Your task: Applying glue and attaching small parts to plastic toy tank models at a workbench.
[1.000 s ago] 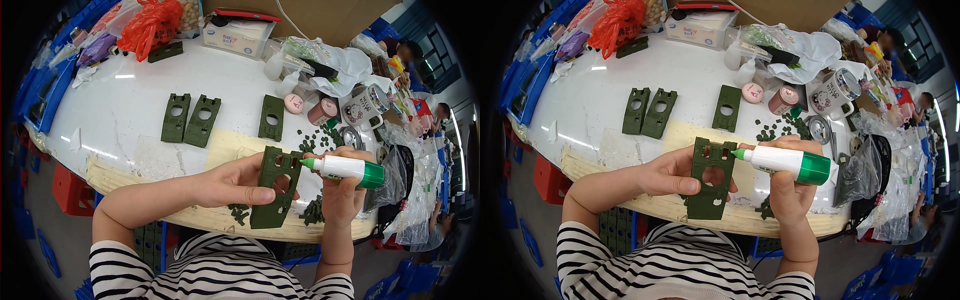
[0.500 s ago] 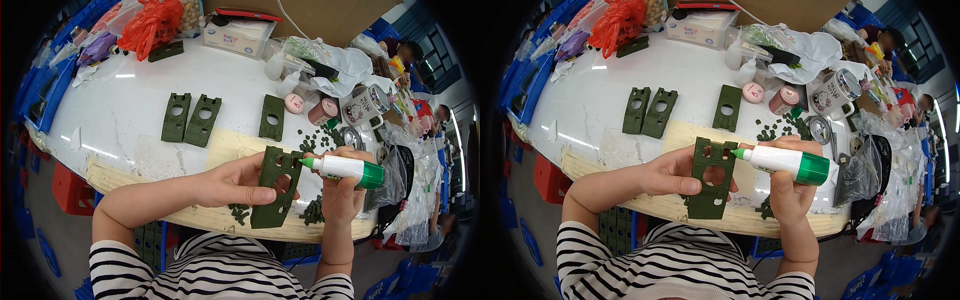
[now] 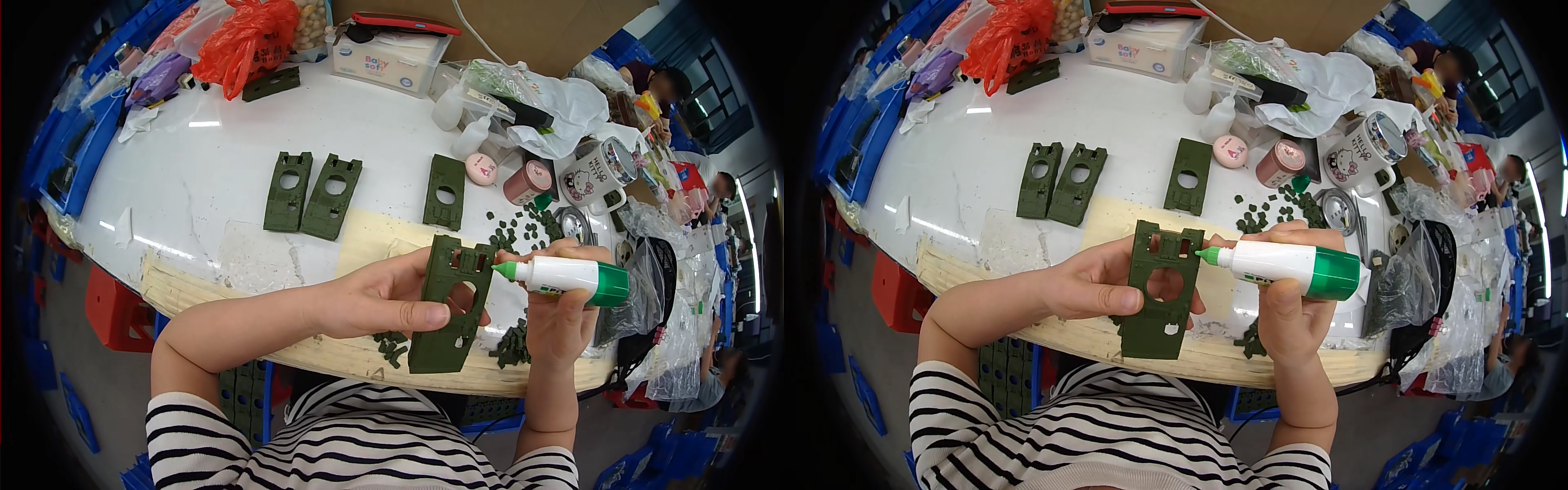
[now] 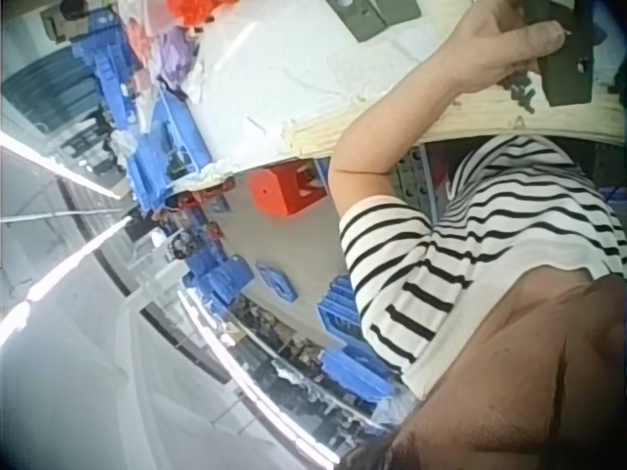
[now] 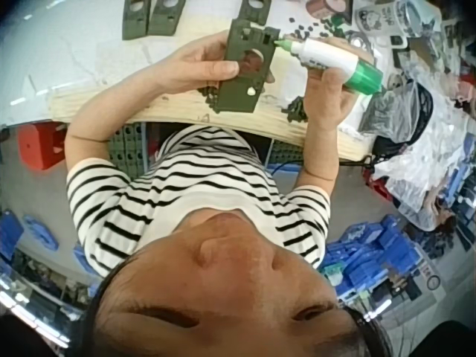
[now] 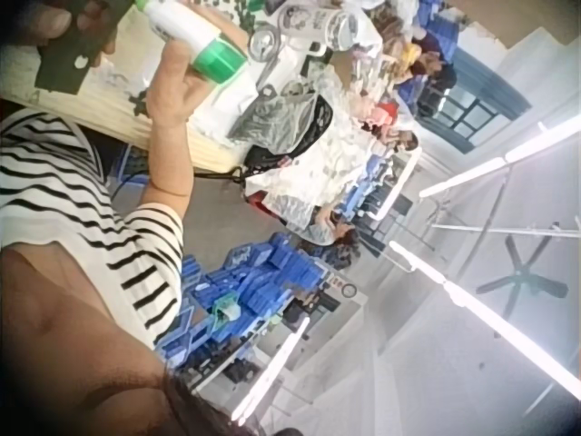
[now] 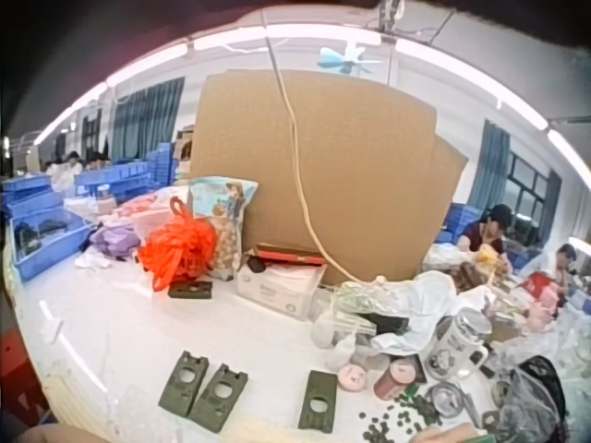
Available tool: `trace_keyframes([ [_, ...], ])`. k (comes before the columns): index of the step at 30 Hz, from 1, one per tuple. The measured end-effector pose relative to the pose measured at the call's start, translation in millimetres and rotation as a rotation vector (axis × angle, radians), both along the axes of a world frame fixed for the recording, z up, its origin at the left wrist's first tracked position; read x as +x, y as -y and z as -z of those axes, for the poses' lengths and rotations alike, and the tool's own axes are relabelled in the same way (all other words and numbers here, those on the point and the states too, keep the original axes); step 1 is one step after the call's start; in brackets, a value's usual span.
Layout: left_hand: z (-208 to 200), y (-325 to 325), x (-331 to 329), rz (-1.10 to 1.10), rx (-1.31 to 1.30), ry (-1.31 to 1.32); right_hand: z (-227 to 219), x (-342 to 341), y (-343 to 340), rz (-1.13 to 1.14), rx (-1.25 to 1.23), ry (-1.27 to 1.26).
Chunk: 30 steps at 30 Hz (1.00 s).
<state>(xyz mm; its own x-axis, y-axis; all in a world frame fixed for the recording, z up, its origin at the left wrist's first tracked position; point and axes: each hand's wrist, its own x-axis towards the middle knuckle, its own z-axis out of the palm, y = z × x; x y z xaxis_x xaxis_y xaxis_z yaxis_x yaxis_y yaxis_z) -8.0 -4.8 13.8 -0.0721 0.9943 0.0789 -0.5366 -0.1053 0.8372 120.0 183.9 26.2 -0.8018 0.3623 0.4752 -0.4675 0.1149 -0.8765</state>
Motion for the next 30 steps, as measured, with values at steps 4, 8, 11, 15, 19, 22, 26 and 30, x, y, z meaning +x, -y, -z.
trace_keyframes([
  [4,2.2,-1.6,-0.7,0.004,0.015,-0.01,0.7,1.2,-1.5,0.038,0.075,0.031],
  [8,4.5,-0.9,-0.8,0.017,0.04,0.023,-0.6,1.4,-1.3,0.027,0.079,0.035],
  [11,5.0,0.2,-1.2,0.019,0.045,0.034,-2.0,1.3,1.2,0.024,0.048,0.035],
  [15,5.0,-0.7,-1.2,0.024,0.048,0.038,0.4,2.1,-2.1,0.026,0.061,0.041],
  [19,6.2,-0.8,-1.3,0.029,0.053,0.045,1.3,1.6,-2.1,0.026,0.074,0.025],
  [22,5.1,-0.6,-1.1,0.021,0.042,0.03,0.9,1.1,-1.7,0.018,0.069,0.02],
  [26,1.3,0.1,-0.7,-0.001,-0.002,-0.014,3.3,1.9,-4.0,0.027,0.087,0.02],
  [30,6.7,-0.7,-1.1,0.024,0.058,0.037,2.0,3.0,-2.8,0.041,0.084,0.043],
])
